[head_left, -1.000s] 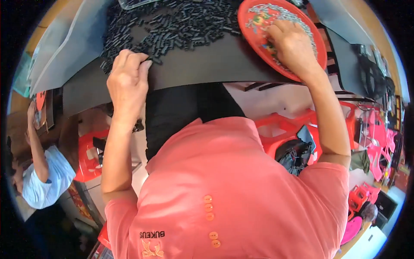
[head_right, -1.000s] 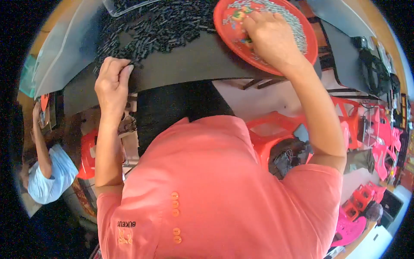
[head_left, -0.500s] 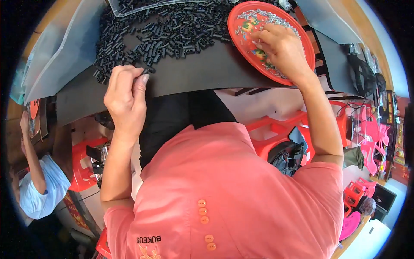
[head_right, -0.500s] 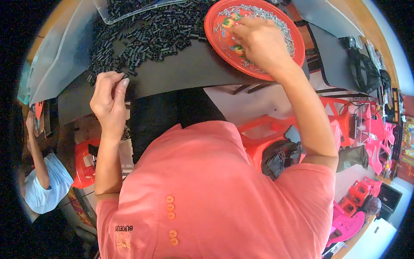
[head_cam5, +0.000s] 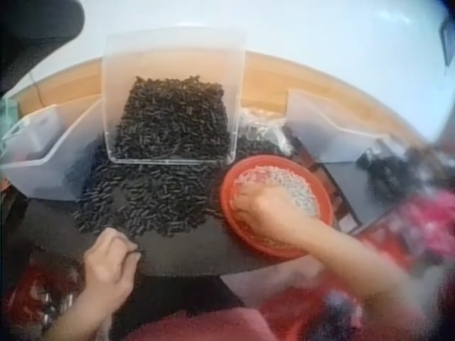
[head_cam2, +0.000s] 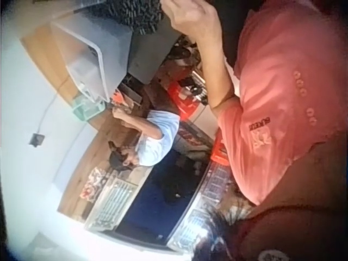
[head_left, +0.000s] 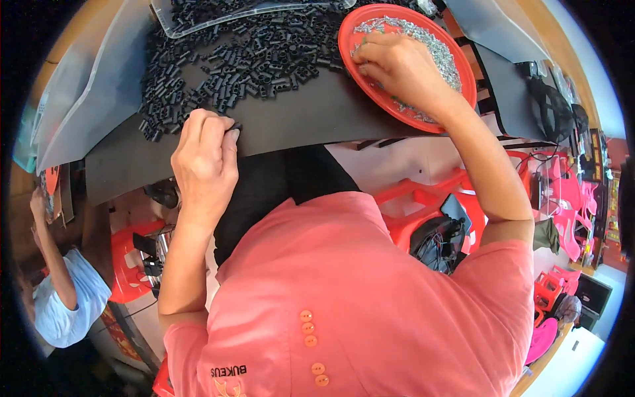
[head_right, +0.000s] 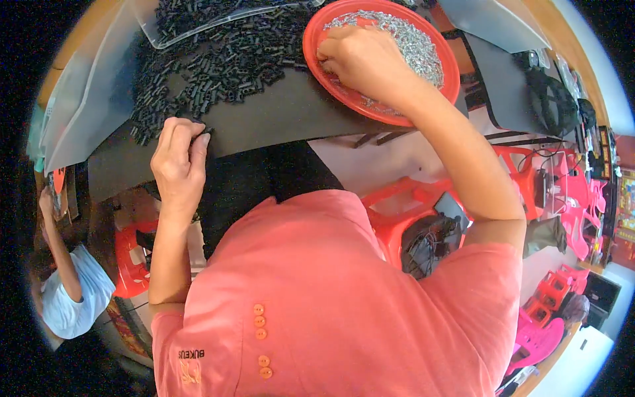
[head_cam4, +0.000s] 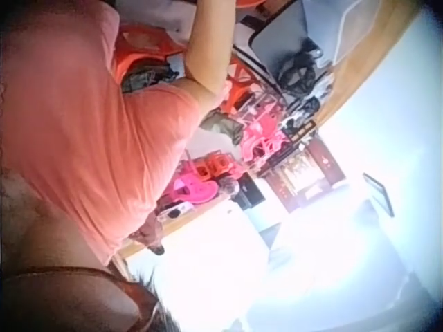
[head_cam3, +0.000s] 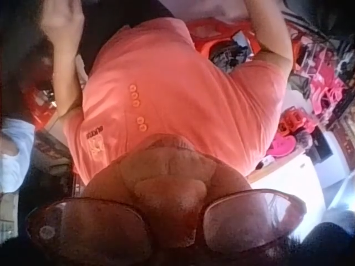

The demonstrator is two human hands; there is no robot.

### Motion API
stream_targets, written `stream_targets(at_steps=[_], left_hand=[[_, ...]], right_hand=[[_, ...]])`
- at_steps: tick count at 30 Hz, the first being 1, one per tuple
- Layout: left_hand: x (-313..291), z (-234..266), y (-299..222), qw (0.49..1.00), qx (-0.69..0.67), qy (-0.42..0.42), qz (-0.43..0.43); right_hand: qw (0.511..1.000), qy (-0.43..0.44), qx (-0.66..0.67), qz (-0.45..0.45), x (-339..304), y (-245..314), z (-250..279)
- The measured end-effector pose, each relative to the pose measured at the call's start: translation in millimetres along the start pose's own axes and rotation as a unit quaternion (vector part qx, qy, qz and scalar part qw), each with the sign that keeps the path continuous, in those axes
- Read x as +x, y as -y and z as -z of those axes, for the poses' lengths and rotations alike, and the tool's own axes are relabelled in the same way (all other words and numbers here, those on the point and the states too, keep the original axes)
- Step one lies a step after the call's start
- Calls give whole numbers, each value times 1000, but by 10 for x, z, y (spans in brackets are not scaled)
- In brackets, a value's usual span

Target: The person assembles small plastic parts by hand, inserting metal pins into them.

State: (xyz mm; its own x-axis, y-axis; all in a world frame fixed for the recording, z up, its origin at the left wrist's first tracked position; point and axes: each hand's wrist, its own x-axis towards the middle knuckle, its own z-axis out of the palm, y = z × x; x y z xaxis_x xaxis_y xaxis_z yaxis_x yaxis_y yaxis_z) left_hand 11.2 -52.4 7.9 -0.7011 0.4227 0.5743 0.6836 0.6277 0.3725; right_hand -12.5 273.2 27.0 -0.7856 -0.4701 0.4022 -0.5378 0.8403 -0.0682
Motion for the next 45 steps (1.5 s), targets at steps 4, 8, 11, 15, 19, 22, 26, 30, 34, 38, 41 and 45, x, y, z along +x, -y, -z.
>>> stream_targets(at_steps=[4,8,11,15,19,22,26,30,34,38,41,45], left_hand=[[30,10,-34,1000,19,14,17],[21,-21,-12,999,29,13,15],[18,-44,-29,999,16,7,27],[-14,-33,-12,999,9,-4,34],[-28,-8,16,1000,-1,-1,24],[-36,-20,43,1000,-8,-7,9],[0,-13,42,999,51,-2,-6],[-14,-18,70,999,-39,-17,30],[-89,29,59,971,-209,-49,105],[-90,60,-9,891,-391,-39,227],[-93,84,1,836,-471,-21,280],[-136,117,-1,823,-482,-18,300]], right_hand=[[1000,7,17,-22,31,34,2],[999,1,9,-35,38,72,-22],[999,-9,16,-38,33,68,-35],[997,2,36,-62,56,79,-14],[996,19,52,-72,90,82,13],[996,35,43,-63,84,44,15],[993,66,59,-75,82,97,69],[995,42,66,-57,66,77,100],[973,13,187,-138,94,196,329],[968,-45,236,-74,252,656,326],[969,-67,233,39,490,1017,96],[961,-82,242,101,694,1233,-146]])
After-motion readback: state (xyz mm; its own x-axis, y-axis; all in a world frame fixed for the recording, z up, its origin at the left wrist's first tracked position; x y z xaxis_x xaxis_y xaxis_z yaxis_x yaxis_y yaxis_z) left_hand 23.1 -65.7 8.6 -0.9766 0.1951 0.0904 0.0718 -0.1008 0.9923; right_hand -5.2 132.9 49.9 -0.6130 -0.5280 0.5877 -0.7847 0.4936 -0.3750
